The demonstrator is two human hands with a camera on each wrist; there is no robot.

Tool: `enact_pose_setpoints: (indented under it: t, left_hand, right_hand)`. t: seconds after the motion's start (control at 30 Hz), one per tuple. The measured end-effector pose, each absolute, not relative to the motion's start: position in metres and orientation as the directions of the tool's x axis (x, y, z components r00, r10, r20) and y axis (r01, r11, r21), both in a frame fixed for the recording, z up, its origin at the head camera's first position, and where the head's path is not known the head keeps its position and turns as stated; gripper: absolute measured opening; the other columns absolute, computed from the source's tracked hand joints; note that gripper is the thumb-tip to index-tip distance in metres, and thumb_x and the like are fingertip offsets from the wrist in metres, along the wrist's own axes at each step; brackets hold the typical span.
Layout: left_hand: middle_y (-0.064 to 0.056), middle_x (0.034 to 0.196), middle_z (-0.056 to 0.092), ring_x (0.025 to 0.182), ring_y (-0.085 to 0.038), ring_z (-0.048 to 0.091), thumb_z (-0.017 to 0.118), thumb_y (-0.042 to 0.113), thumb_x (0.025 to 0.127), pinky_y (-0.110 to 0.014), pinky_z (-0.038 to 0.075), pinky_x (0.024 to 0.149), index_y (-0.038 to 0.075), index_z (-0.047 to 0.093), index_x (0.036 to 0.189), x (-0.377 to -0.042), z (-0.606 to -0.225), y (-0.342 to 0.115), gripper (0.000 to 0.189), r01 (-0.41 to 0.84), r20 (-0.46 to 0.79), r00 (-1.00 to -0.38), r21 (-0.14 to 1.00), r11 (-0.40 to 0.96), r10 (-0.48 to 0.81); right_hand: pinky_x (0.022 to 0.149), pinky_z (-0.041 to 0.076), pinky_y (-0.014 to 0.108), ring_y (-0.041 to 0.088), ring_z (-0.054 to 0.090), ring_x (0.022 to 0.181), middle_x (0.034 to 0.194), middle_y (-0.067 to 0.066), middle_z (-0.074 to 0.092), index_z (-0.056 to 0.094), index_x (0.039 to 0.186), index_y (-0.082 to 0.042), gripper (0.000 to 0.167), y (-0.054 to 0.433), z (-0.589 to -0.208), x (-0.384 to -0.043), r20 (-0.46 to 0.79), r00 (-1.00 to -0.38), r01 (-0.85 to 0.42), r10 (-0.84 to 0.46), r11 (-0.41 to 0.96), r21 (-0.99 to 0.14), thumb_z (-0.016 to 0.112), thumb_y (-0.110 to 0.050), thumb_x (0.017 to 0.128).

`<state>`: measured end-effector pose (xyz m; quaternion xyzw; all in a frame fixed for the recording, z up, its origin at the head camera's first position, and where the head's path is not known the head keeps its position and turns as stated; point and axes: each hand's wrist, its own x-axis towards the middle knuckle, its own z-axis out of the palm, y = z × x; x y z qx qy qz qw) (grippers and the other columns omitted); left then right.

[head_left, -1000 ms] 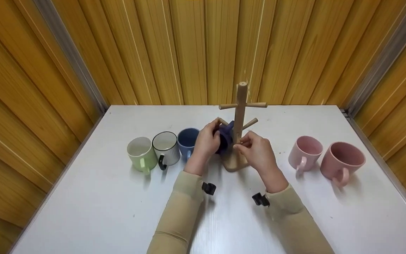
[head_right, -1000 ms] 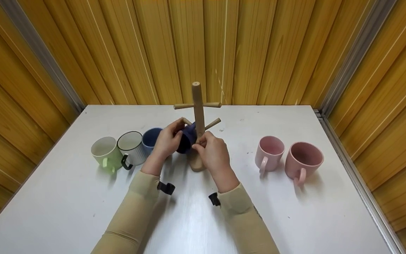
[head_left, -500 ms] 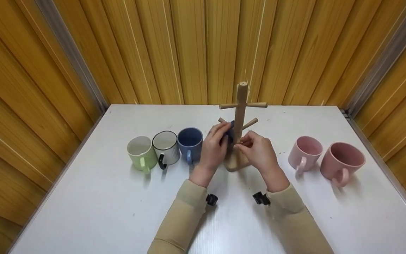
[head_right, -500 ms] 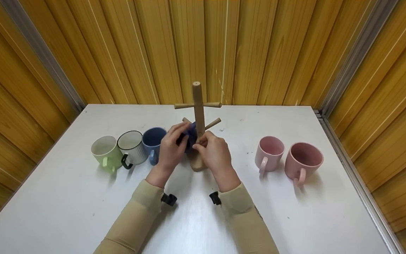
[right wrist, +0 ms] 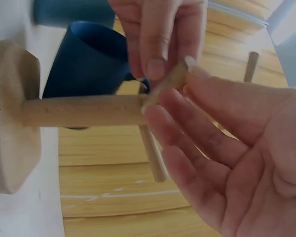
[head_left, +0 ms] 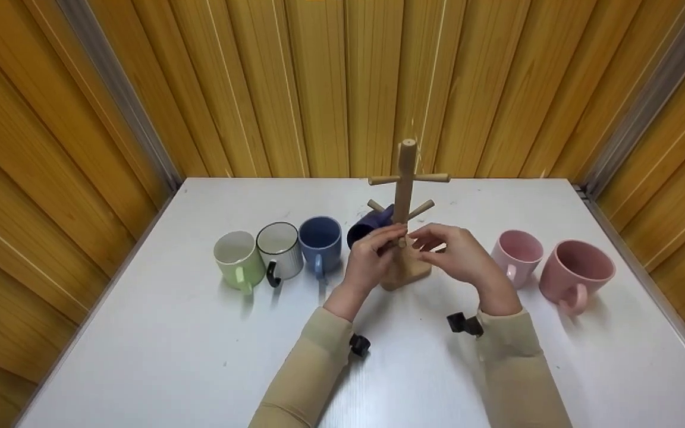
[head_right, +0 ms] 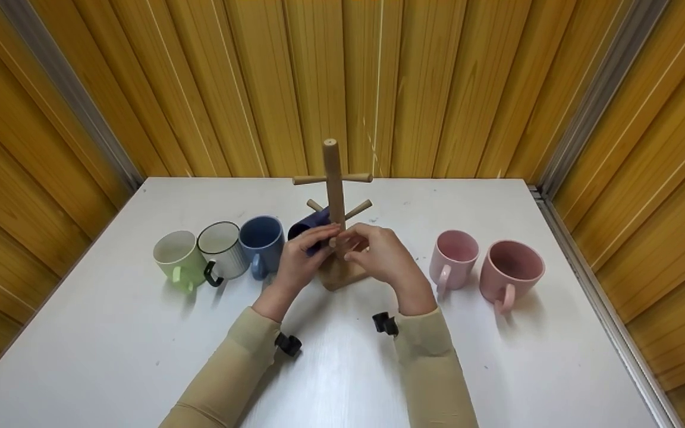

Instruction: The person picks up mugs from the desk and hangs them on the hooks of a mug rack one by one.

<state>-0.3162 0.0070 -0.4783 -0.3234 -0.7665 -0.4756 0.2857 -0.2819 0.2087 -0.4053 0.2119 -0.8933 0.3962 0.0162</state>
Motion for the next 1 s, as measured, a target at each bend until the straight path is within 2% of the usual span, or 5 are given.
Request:
enact_pose_setpoints:
  t: [0.17,0.4,0.57,0.8,1.0]
  left_hand:
    - [-0.011,0.121,0.077,0.119,-0.023,0.071,0.071,0.001,0.095,-0.024,0.054,0.103,0.001,0.077,0.114,-0.315,-0.479,0.008,0.02,0.749,0.728,-0.652,0.574,0.332,0.212]
    - [-0.012,0.122,0.076,0.12,-0.024,0.071,0.07,-0.004,0.094,-0.025,0.054,0.104,0.001,0.076,0.115,-0.316,-0.48,0.008,0.022,0.751,0.727,-0.651,0.574,0.328,0.218]
    - [-0.011,0.122,0.076,0.12,-0.024,0.071,0.07,-0.006,0.092,-0.025,0.054,0.103,0.001,0.076,0.115,-0.316,-0.479,0.009,0.025,0.749,0.724,-0.656,0.586,0.31,0.215]
    - [-0.012,0.124,0.075,0.121,-0.025,0.07,0.07,-0.004,0.093,-0.027,0.054,0.104,0.0,0.076,0.117,-0.316,-0.48,0.008,0.025,0.762,0.735,-0.64,0.574,0.299,0.221]
    - [-0.011,0.124,0.075,0.121,-0.024,0.07,0.07,-0.004,0.094,-0.027,0.054,0.104,0.001,0.076,0.117,-0.316,-0.481,0.008,0.025,0.75,0.724,-0.655,0.588,0.304,0.216]
  right_hand:
    - [0.107,0.047,0.064,0.042,0.058,0.13,0.137,0.021,0.065,0.061,0.139,-0.004,0.048,0.241,-0.393,-0.275,0.141,-0.926,-0.344,-0.352,0.627,-0.698,0.073,0.0,0.092]
    - [0.108,0.042,0.065,0.051,0.051,0.123,0.155,0.03,0.041,0.042,0.155,-0.009,0.071,0.299,-0.387,-0.268,-0.011,-0.981,-0.146,-0.196,0.768,-0.623,0.066,0.004,0.09]
    - [0.116,0.029,0.072,0.059,0.012,0.15,0.169,0.029,0.013,0.035,0.159,-0.005,0.082,0.323,-0.397,-0.273,-0.103,-0.987,-0.031,-0.127,0.764,-0.645,0.057,0.014,0.082]
    - [0.114,0.03,0.075,0.058,0.015,0.149,0.171,0.026,0.006,0.031,0.162,-0.011,0.103,0.332,-0.415,-0.281,-0.193,-0.978,0.055,-0.075,0.805,-0.591,0.084,-0.003,0.074]
    - [0.111,0.025,0.081,0.061,0.007,0.149,0.171,0.027,-0.001,0.02,0.165,-0.017,0.103,0.332,-0.424,-0.29,-0.238,-0.969,0.074,-0.063,0.847,-0.526,0.075,0.004,0.08]
